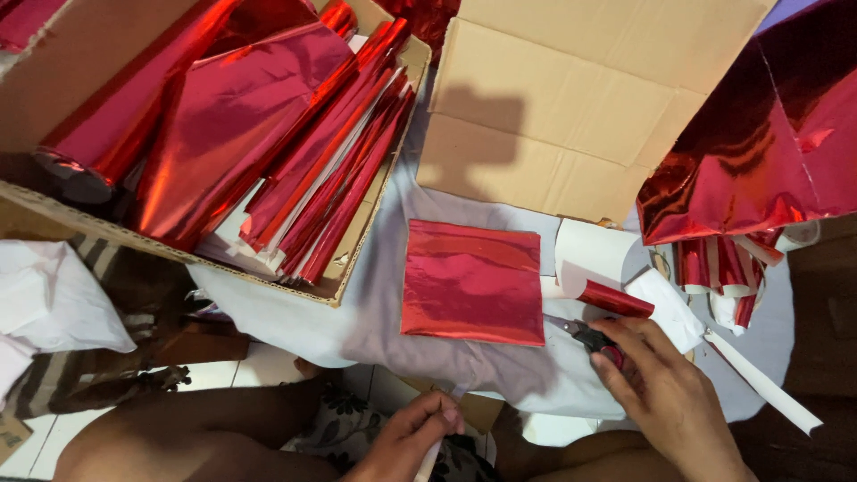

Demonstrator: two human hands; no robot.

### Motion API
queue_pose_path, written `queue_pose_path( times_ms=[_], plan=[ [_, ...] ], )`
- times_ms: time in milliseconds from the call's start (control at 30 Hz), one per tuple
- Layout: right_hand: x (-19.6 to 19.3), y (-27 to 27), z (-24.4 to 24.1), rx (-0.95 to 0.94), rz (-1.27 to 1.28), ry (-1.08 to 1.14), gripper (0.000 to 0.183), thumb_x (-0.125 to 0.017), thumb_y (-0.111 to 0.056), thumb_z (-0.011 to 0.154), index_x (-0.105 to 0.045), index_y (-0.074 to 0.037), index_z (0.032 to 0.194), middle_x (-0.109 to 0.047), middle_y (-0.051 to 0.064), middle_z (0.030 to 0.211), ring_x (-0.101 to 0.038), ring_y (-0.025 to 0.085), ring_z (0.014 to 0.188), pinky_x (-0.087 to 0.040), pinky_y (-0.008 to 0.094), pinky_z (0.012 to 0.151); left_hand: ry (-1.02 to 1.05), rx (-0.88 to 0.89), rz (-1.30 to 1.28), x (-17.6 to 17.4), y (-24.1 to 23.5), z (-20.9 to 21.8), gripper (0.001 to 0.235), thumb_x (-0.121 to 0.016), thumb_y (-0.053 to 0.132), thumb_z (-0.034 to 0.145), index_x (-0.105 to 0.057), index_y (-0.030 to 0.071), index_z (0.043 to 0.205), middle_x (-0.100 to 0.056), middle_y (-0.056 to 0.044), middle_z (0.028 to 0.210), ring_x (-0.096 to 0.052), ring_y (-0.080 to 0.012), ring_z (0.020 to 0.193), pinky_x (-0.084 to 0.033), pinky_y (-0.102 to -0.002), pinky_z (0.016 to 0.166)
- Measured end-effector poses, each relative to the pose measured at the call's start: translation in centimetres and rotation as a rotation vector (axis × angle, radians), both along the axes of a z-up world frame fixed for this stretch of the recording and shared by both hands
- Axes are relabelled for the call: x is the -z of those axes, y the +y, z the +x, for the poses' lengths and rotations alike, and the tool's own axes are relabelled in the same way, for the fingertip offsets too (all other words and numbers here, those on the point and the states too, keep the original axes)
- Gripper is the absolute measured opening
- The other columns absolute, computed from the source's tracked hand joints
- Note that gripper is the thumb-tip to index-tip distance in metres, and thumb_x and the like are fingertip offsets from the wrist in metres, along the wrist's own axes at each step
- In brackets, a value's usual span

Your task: Folding and taping red metallic paper to create small envelopes

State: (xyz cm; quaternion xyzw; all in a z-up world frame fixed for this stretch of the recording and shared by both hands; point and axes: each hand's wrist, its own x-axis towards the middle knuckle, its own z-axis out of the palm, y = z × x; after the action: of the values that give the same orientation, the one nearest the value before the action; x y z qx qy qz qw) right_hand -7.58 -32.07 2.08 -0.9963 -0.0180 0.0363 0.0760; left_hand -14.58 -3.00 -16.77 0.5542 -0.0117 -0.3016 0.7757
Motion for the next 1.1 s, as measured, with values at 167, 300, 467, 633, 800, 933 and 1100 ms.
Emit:
queue_pose_path(
  times_ms=[167,300,467,633,800,933,1100],
  plan=[
    [0.2,-0.7,0.7,0.035,0.070,0.051,0.042,-0.066,-0.033,0.093,-0.071,-0.027,0.134,-0.074,-0.005,0.122,-0.077,0.022,0.077,-0.062,0.038,0.073,0.058,-0.016,-0.019,-0.5,-0.2,0.1,0.024,-0.052,0.025,0.106,-0.068,0.007,0.101,-0.069,-0.003,0.102,-0.057,-0.0130,0.097,-0.043,-0.027,0.095],
    [0.9,-2.2,0.6,0.039,-0.001,0.033,0.047,-0.075,-0.032,0.085,-0.072,-0.036,0.132,-0.076,-0.007,0.115,-0.076,0.022,0.073,-0.060,0.038,0.071,0.175,0.045,0.008,-1.2,-0.2,0.5,0.028,-0.049,0.030,0.105,-0.069,0.011,0.103,-0.069,0.000,0.106,-0.058,-0.0119,0.098,-0.051,-0.030,0.085],
    [0.4,-2.0,0.2,0.133,-0.085,0.055,0.052,-0.084,-0.039,0.076,-0.075,-0.032,0.126,-0.083,-0.012,0.104,-0.079,0.016,0.065,-0.062,0.032,0.065,0.157,0.092,0.026,-3.1,0.2,1.0,0.034,-0.044,0.033,0.108,-0.070,0.011,0.100,-0.062,0.000,0.097,-0.052,-0.0111,0.086,-0.041,-0.027,0.078],
    [-0.2,-3.1,0.0,0.210,0.168,0.056,0.064,-0.096,-0.015,0.066,-0.079,-0.022,0.127,-0.088,-0.002,0.080,-0.071,0.015,0.052,-0.058,0.031,0.053,0.127,0.001,-0.112,-2.2,-0.3,0.4,0.034,-0.047,0.028,0.110,-0.070,0.008,0.097,-0.061,-0.001,0.096,-0.051,-0.0117,0.089,-0.039,-0.025,0.084],
    [1.3,-6.4,-0.8,0.221,0.550,0.193,0.061,-0.092,0.016,0.066,-0.090,-0.007,0.123,-0.081,0.014,0.071,-0.073,0.022,0.064,-0.059,0.033,0.060,0.162,-0.060,-0.084,-2.8,-0.3,0.1,0.032,-0.052,0.026,0.107,-0.073,0.007,0.092,-0.067,-0.003,0.098,-0.056,-0.0127,0.097,-0.041,-0.025,0.093],
    [1.4,-1.7,-0.4,-0.080,0.567,0.286,0.064,-0.111,-0.007,0.043,-0.094,-0.010,0.105,-0.090,0.004,0.055,-0.075,0.014,0.045,-0.049,0.029,0.046,0.159,-0.094,-0.161,-2.8,-0.3,0.0,0.031,-0.052,0.024,0.107,-0.073,0.005,0.095,-0.069,-0.004,0.098,-0.057,-0.0129,0.098,-0.042,-0.026,0.096],
    [1.9,2.7,0.6,-0.528,0.567,0.633,0.037,-0.088,-0.046,0.076,-0.075,-0.013,0.065,-0.071,-0.004,0.050,-0.058,0.013,0.043,-0.038,0.028,0.045,0.104,-0.028,-0.175,-1.8,-0.6,-0.2,0.032,-0.047,0.022,0.110,-0.071,0.008,0.094,-0.067,-0.002,0.097,-0.056,-0.0123,0.097,-0.044,-0.027,0.095]
  ],
)
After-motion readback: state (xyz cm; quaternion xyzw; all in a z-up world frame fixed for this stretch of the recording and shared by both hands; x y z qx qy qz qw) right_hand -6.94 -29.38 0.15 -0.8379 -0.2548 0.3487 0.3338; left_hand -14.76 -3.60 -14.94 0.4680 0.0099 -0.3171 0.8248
